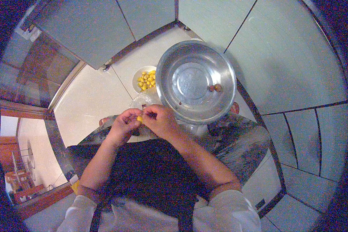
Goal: The person sits on the kitchen floor and peels small yellow fruits by hand, placing the peeled pieces into a white bowl and the peels into a metal bowl. The person occasionally reaches for a utensil from the counter but continues peeling by hand.
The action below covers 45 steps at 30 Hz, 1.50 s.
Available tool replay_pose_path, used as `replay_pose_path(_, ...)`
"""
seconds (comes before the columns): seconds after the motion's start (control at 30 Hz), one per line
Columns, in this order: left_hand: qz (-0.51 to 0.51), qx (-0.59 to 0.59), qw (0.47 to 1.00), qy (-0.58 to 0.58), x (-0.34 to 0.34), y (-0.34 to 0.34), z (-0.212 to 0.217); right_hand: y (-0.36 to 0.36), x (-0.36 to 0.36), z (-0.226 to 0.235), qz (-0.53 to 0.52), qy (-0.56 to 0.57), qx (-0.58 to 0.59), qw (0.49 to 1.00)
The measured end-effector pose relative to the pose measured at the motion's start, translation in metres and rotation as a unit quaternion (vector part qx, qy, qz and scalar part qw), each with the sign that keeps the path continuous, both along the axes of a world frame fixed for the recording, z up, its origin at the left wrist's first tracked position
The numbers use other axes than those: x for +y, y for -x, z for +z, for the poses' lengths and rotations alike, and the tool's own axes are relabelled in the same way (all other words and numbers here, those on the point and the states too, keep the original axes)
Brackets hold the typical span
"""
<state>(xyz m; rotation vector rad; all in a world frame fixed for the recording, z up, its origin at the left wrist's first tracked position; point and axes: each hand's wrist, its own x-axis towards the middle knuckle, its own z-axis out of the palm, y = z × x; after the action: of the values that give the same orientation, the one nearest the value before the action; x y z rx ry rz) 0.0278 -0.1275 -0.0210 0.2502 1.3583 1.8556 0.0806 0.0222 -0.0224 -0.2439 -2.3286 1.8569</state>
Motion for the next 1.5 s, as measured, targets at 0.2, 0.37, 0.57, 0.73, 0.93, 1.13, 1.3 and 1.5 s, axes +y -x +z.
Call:
replay_pose_path(0.2, 0.006, -0.049, 0.997, -0.061, -0.002, 0.002, -0.001, 0.002, 0.002, -0.005, -0.05, 0.033, -0.027, 0.998)
replay_pose_path(0.37, 0.02, -0.067, 0.993, -0.093, -0.004, 0.004, -0.003, 0.005, 0.007, -0.011, -0.075, 0.047, -0.042, 0.995)
replay_pose_path(0.57, 0.049, -0.081, 0.987, -0.13, -0.003, 0.005, 0.003, 0.005, 0.003, -0.02, -0.057, -0.114, -0.052, 0.99)
replay_pose_path(0.73, 0.048, -0.069, 0.993, -0.082, -0.004, 0.006, -0.001, 0.005, 0.002, -0.031, -0.024, -0.136, -0.041, 0.99)
replay_pose_path(0.93, 0.062, -0.006, 0.997, -0.044, -0.002, 0.006, -0.005, 0.006, -0.001, -0.028, -0.026, -0.043, 0.008, 0.999)
replay_pose_path(1.13, 0.065, 0.041, 0.997, 0.012, -0.003, 0.005, -0.005, 0.003, -0.003, -0.013, -0.004, 0.017, 0.01, 1.0)
replay_pose_path(1.3, 0.051, 0.068, 0.995, 0.044, -0.002, 0.004, -0.003, 0.002, -0.003, -0.007, 0.005, 0.009, -0.005, 1.0)
replay_pose_path(1.5, 0.04, 0.074, 0.995, 0.053, -0.002, 0.003, -0.001, 0.003, -0.002, -0.012, -0.001, 0.009, 0.002, 1.0)
